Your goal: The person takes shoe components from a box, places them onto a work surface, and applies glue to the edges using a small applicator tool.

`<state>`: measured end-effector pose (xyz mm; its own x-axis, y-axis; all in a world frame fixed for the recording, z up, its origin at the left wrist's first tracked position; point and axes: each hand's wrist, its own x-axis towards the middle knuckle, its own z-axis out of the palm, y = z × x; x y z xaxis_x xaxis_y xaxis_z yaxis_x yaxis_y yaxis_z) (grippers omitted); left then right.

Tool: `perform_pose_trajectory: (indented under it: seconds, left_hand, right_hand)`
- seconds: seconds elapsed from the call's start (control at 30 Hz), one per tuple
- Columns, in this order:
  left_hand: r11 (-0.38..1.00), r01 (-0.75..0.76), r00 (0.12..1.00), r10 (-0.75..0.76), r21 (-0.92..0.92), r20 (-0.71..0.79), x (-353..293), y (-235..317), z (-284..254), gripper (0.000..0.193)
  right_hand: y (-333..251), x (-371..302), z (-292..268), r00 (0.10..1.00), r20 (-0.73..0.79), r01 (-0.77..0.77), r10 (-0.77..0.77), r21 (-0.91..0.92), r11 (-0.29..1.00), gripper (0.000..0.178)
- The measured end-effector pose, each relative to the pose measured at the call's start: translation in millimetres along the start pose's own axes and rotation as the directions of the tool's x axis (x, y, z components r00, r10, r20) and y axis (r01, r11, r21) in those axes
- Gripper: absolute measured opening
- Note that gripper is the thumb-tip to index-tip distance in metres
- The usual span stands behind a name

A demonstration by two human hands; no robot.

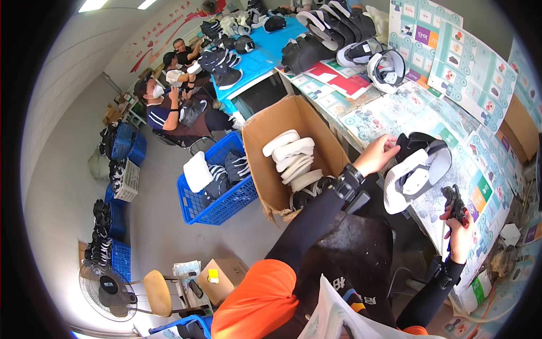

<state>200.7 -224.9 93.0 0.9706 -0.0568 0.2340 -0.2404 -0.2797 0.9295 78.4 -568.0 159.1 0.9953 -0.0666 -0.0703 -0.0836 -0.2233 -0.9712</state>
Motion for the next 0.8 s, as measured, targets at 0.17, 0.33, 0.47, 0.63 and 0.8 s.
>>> perform_pose_trajectory:
  seconds: [0.17,0.33,0.47,0.63,0.8]
  left_hand:
    - [0.997,-0.047,0.991,0.038,-0.063,-0.129,-48.6,27.7,-23.7,0.053]
    - [0.999,-0.023,1.000,0.023,-0.030,0.006,-86.4,58.4,-33.4,0.048]
    - [0.999,-0.019,1.000,0.019,-0.047,0.001,-105.7,62.4,-42.3,0.043]
    - [0.995,-0.095,0.995,0.095,-0.007,-0.030,-132.4,88.3,-39.5,0.039]
    - [0.994,-0.102,0.995,0.103,0.039,-0.014,-138.4,96.5,-38.7,0.039]
  right_hand:
    - [5.9,1.6,8.1,0.999,0.036,0.003,-0.003,-0.017,1.000,0.032]
    - [3.5,-4.6,10.1,1.000,0.009,0.011,-0.011,0.006,1.000,0.036]
    - [2.5,-3.2,17.1,0.999,0.020,0.027,-0.026,-0.014,1.000,0.036]
    - [-1.2,-2.5,17.6,0.999,0.045,0.003,-0.002,-0.032,0.999,0.035]
    - [-4.8,-10.8,8.9,0.999,0.031,0.019,-0.019,-0.014,1.000,0.036]
